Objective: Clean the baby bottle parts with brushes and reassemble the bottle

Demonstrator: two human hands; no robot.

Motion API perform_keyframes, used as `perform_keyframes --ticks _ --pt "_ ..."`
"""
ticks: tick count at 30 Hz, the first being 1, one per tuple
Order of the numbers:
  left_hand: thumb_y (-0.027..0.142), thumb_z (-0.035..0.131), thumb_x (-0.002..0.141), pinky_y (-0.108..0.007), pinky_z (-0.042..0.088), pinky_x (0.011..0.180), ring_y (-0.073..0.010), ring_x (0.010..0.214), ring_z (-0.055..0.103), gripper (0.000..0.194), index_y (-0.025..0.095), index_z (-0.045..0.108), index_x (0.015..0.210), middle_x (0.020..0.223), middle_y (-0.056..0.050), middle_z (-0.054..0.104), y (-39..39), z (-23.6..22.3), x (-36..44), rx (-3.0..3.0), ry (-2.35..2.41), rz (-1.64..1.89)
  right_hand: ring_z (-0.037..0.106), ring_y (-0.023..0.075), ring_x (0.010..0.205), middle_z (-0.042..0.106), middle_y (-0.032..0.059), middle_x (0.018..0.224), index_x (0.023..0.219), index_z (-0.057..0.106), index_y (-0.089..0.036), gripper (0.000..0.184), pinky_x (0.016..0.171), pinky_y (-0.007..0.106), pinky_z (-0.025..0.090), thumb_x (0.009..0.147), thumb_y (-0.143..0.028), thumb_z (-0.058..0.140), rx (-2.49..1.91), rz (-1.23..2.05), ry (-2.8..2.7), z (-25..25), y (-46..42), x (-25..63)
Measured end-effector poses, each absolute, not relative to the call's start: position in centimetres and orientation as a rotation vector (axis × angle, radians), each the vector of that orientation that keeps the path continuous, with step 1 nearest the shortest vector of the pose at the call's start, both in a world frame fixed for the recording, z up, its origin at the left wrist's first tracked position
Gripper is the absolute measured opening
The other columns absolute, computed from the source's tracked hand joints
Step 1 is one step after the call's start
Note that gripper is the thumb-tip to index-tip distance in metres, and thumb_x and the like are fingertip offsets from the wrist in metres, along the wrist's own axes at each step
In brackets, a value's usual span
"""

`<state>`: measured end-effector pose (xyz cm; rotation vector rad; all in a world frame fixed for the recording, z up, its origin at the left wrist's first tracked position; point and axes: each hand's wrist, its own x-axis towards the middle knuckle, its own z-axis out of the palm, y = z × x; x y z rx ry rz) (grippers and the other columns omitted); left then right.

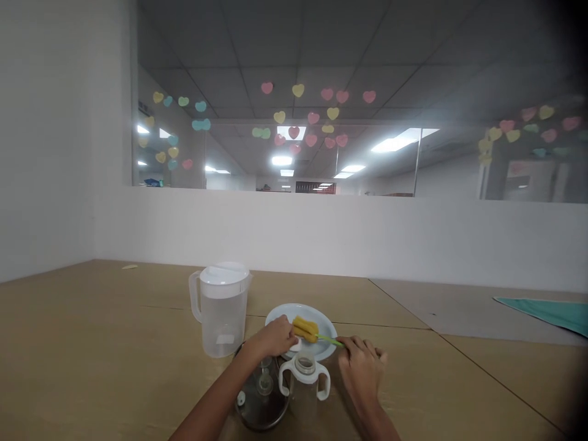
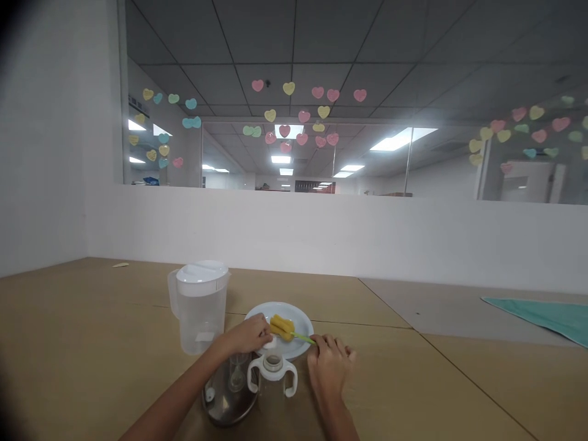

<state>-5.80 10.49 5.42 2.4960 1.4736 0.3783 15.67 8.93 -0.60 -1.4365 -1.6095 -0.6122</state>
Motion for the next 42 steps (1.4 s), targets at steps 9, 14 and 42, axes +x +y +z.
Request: perform_keyframes --ticks 9,14,42 --pt "0.032 0.037 0.091 -0.027 0.036 0.095 -0.0191 0.116 0.047 0.028 0.017 0.061 0.094 0.118 -0.009 0.057 8.9 9.3 -6.4 2.482 1.537 1.03 0.061 0.025 0.075 0.071 0.0054 0.075 0.068 0.071 -0.022 0.034 0.068 0.035 0.034 0.065 -0.024 0.038 -1.401 -0.032 -1.342 -1.8 10.0 16.5" --pt "0.033 0.055 0.078 -0.024 0.039 0.066 -0.0166 0.074 0.059 0.021 0.017 0.069 0.078 0.081 -0.004 0.069 6.8 10.4 -6.4 2.53 1.497 0.534 0.061 0.0267 0.074 0.07 0.0075 0.073 0.065 0.07 -0.02 0.033 0.065 0.033 0.04 0.062 -0.028 0.039 -1.341 0.195 -1.279 -1.8 9.7 16.3" --pt "0.051 0.045 0.081 -0.035 0.048 0.077 -0.0275 0.097 0.062 0.047 0.02 0.062 0.111 0.108 -0.012 0.066 3.8 10.1 -4.5 2.555 1.501 0.166 0.054 0.0284 0.091 0.064 0.0129 0.094 0.095 0.064 -0.013 0.046 0.082 0.04 0.036 0.069 -0.028 0.03 -1.391 -0.101 -1.226 -1.2 10.1 16.5"
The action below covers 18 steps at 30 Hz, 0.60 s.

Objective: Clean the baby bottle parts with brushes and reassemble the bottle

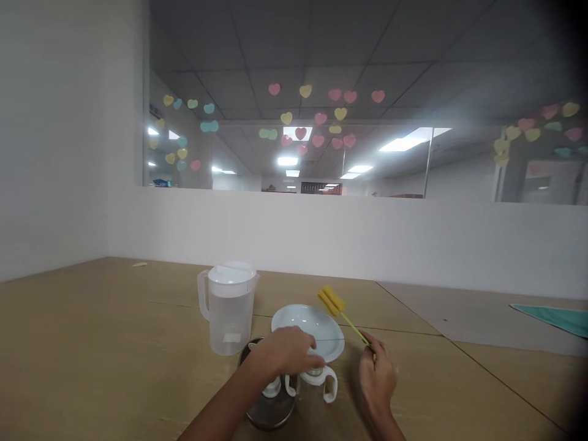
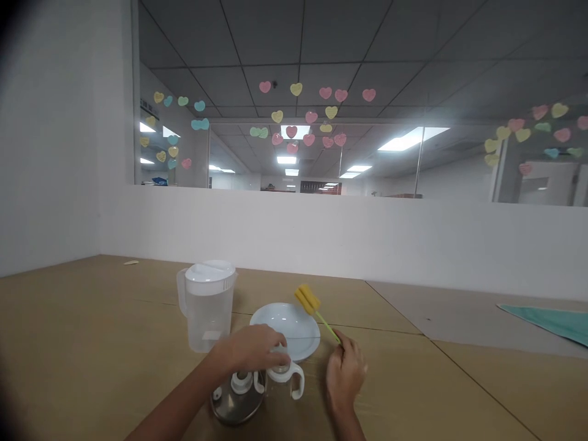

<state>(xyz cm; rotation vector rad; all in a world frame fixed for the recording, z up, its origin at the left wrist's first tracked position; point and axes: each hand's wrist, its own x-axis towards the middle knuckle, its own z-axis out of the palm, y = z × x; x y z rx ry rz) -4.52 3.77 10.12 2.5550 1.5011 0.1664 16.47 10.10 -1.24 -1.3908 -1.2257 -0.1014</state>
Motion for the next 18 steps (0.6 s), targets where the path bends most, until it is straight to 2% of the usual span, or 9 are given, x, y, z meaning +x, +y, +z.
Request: perform_keyframes --ticks 3,5,9,12,15,18 --pt "0.058 0.067 0.059 -0.033 0.048 0.072 -0.0295 0.097 0.06 0.069 0.023 0.056 0.117 0.111 -0.009 0.063 4.0 9.1 -3.8 2.571 1.332 0.068 0.054 0.0265 0.092 0.063 0.0126 0.094 0.103 0.059 -0.012 0.047 0.083 0.037 0.038 0.076 -0.035 0.028 -1.331 -0.038 -1.185 -1.3 10.4 16.4" --pt "0.055 0.073 0.052 -0.03 0.046 0.07 -0.0278 0.095 0.06 0.068 0.024 0.059 0.111 0.106 -0.007 0.065 4.3 8.8 -3.6 2.598 1.254 0.079 0.054 0.0263 0.093 0.062 0.0125 0.095 0.106 0.057 -0.012 0.048 0.083 0.037 0.038 0.078 -0.038 0.028 -1.325 0.011 -1.145 -1.3 10.4 16.3" --pt "0.056 0.071 0.057 -0.025 0.044 0.074 -0.0211 0.093 0.058 0.055 0.027 0.062 0.103 0.1 0.0 0.064 4.7 10.0 -4.4 2.559 1.094 0.439 0.055 0.0256 0.088 0.062 0.0118 0.094 0.105 0.055 -0.013 0.047 0.078 0.035 0.04 0.081 -0.044 0.029 -1.303 0.064 -1.065 -1.0 10.0 16.1" --pt "0.056 0.069 0.061 -0.028 0.042 0.082 -0.0205 0.096 0.055 0.054 0.027 0.061 0.106 0.103 0.0 0.061 4.9 11.2 -5.4 2.48 1.167 0.806 0.057 0.0239 0.081 0.063 0.0104 0.089 0.102 0.055 -0.015 0.045 0.07 0.032 0.041 0.084 -0.049 0.031 -1.268 0.041 -1.035 -0.9 9.4 15.8" --pt "0.047 0.072 0.062 -0.03 0.042 0.088 -0.02 0.098 0.054 0.057 0.027 0.058 0.114 0.106 -0.003 0.055 5.5 11.6 -6.3 2.419 1.268 1.074 0.057 0.0211 0.074 0.063 0.0089 0.082 0.096 0.057 -0.016 0.041 0.065 0.029 0.041 0.087 -0.048 0.033 -1.142 -0.117 -1.208 -0.9 8.9 15.3" --pt "0.036 0.074 0.063 -0.031 0.043 0.088 -0.0196 0.098 0.054 0.062 0.025 0.053 0.12 0.108 -0.005 0.05 6.5 11.5 -7.3 2.435 1.399 1.229 0.056 0.0185 0.071 0.061 0.0064 0.077 0.092 0.06 -0.017 0.029 0.066 0.028 0.041 0.089 -0.037 0.038 -0.953 -0.399 -1.405 -0.7 8.7 14.9"
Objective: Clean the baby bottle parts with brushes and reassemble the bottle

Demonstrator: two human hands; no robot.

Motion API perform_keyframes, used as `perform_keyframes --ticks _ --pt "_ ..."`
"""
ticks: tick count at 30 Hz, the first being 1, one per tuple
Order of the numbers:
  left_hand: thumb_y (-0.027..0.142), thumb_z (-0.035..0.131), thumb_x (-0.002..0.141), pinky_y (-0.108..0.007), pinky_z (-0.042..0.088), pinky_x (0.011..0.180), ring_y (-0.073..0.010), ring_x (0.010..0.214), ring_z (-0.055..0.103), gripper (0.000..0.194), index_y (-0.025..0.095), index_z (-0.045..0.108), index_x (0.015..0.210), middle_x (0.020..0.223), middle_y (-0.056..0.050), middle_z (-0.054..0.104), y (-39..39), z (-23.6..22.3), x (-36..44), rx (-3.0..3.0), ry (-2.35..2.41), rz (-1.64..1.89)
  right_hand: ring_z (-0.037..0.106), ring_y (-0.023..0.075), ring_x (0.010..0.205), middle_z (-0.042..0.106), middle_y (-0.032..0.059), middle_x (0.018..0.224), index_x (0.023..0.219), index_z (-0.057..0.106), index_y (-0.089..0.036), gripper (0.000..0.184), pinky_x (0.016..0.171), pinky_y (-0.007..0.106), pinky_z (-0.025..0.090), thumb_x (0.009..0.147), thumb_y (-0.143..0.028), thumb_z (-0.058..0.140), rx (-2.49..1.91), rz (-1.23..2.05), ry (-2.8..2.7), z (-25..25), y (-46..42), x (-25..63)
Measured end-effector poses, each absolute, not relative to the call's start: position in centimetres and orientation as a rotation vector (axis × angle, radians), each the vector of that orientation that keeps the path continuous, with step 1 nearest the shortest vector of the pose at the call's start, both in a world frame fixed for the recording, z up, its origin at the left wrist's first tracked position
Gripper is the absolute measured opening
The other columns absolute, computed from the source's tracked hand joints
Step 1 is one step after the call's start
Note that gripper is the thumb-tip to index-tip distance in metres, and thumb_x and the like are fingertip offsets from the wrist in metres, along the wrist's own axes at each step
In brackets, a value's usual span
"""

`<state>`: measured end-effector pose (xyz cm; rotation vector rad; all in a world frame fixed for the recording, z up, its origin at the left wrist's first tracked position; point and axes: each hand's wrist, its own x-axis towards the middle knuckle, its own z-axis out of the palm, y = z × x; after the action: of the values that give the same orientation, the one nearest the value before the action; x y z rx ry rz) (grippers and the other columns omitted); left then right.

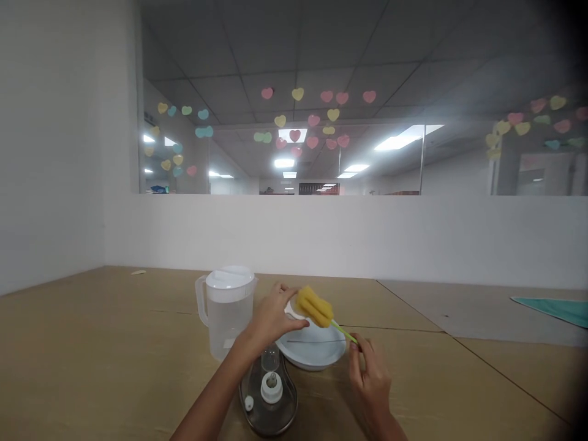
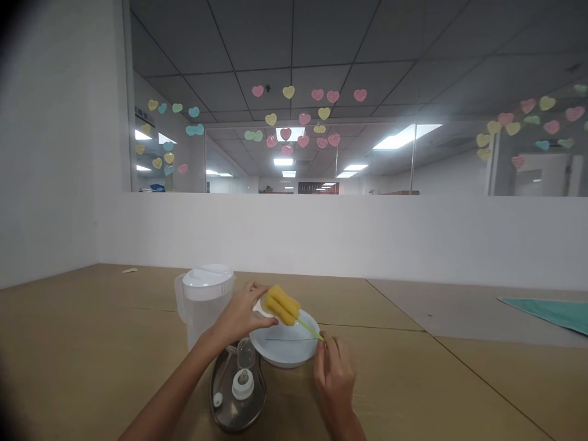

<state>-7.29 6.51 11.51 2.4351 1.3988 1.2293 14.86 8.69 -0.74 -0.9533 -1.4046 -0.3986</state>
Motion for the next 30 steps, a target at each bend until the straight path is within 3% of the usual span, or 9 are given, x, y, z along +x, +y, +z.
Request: perform_keyframes --ticks 5,13,18,24,28,30 --pt "0.021 0.073 0.065 -0.032 0.045 0.083 -0.0208 0.099 0.052 0.053 0.024 0.053 0.115 0.107 -0.004 0.049 7.5 11.3 -8.5 2.662 1.648 1.233 0.051 0.0168 0.067 0.058 0.0047 0.073 0.093 0.063 -0.018 0.018 0.064 0.028 0.037 0.087 -0.023 0.047 -0.874 -0.782 -1.459 -0.3 9.1 15.4" --pt "0.014 0.066 0.073 -0.034 0.043 0.082 -0.022 0.096 0.052 0.037 0.021 0.053 0.107 0.104 -0.006 0.054 7.2 10.1 -5.7 3.137 1.707 0.73 0.05 0.0162 0.065 0.058 0.0052 0.073 0.09 0.063 -0.016 0.017 0.063 0.029 0.034 0.086 -0.019 0.047 -0.891 -0.958 -1.555 -0.3 8.9 15.4" --pt "0.022 0.073 0.069 -0.034 0.043 0.081 -0.0223 0.094 0.052 0.045 0.021 0.053 0.109 0.105 -0.006 0.054 7.6 8.9 -4.0 3.16 1.604 0.598 0.051 0.0164 0.068 0.06 0.0058 0.075 0.093 0.063 -0.015 0.019 0.065 0.029 0.034 0.086 -0.019 0.046 -0.898 -0.948 -1.606 -0.2 8.6 14.5" --pt "0.015 0.075 0.066 -0.034 0.042 0.085 -0.0228 0.1 0.051 0.048 0.024 0.054 0.108 0.109 -0.006 0.053 8.8 8.9 -5.9 2.916 1.793 0.773 0.051 0.017 0.065 0.061 0.004 0.069 0.08 0.064 -0.018 0.02 0.064 0.03 0.032 0.083 -0.024 0.045 -1.061 -0.948 -1.577 -0.3 9.6 17.0" --pt "0.01 0.072 0.066 -0.037 0.041 0.089 -0.0258 0.106 0.051 0.053 0.023 0.052 0.113 0.112 -0.009 0.053 9.4 8.5 -6.7 2.812 1.823 0.772 0.055 0.021 0.07 0.063 0.0069 0.071 0.076 0.062 -0.019 0.027 0.068 0.033 0.036 0.083 -0.03 0.038 -1.354 -0.716 -1.527 -1.2 10.4 18.6" --pt "0.013 0.072 0.068 -0.038 0.041 0.09 -0.0269 0.108 0.051 0.06 0.023 0.047 0.122 0.117 -0.011 0.052 9.4 8.4 -6.8 2.71 1.811 0.826 0.057 0.022 0.068 0.063 0.009 0.072 0.079 0.061 -0.018 0.031 0.062 0.032 0.037 0.083 -0.031 0.034 -1.538 -0.523 -1.446 -1.6 10.6 19.0"
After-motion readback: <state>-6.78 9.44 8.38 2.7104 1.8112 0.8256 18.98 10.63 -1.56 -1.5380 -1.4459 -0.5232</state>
